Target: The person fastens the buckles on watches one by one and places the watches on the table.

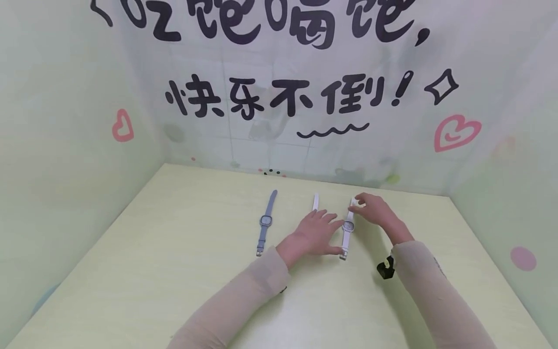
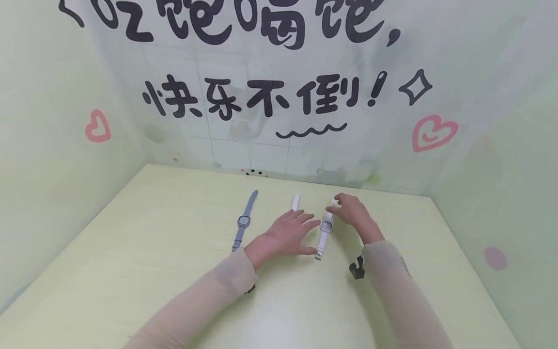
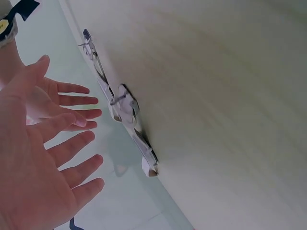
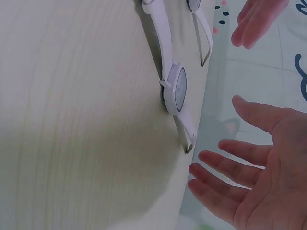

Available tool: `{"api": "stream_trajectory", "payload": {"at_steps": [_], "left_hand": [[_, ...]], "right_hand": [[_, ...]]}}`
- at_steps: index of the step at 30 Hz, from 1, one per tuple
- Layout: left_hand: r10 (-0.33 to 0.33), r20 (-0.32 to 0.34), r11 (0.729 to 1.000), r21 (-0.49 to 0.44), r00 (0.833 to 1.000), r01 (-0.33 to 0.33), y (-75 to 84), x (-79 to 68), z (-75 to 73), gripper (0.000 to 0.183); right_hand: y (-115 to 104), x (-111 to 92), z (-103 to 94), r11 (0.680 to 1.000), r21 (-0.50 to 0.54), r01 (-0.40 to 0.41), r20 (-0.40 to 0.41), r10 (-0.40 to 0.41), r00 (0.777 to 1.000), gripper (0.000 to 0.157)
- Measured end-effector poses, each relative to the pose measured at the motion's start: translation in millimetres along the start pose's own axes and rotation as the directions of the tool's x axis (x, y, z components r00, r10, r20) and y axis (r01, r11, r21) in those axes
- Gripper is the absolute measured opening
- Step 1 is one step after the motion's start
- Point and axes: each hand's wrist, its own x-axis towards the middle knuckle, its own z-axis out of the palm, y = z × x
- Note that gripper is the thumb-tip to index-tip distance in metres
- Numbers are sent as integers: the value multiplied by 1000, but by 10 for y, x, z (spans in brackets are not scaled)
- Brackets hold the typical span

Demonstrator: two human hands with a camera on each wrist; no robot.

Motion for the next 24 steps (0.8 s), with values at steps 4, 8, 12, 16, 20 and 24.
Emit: {"api": "stream_trajectory", "payload": {"at_steps": [4, 8, 12, 16, 20, 24], "left_hand": [[8, 5, 1000, 4, 1000, -8, 36, -1, -1, 78], [17, -4, 1000, 7, 1000, -17, 66, -3, -21, 77], [32, -1, 999, 15, 999, -32, 90, 1, -5, 76], [23, -5, 999, 25, 1000, -23, 85, -2, -8, 77], [19, -14, 1000, 10, 1000, -18, 73, -25, -21, 77], [37, -15, 999, -20, 999, -37, 72, -74, 15, 75]], "right_hand": [[-28, 53, 47, 991, 90, -103, 42, 99, 994, 60], [-22, 121, 103, 959, 188, -212, 44, 208, 977, 68], [12, 169, 170, 901, 321, -291, 61, 287, 956, 77], [21, 210, 219, 857, 410, -311, 65, 312, 948, 77], [6, 208, 226, 829, 485, -277, 82, 272, 959, 54], [-28, 127, 210, 773, 585, -244, 135, 204, 970, 38]]}}
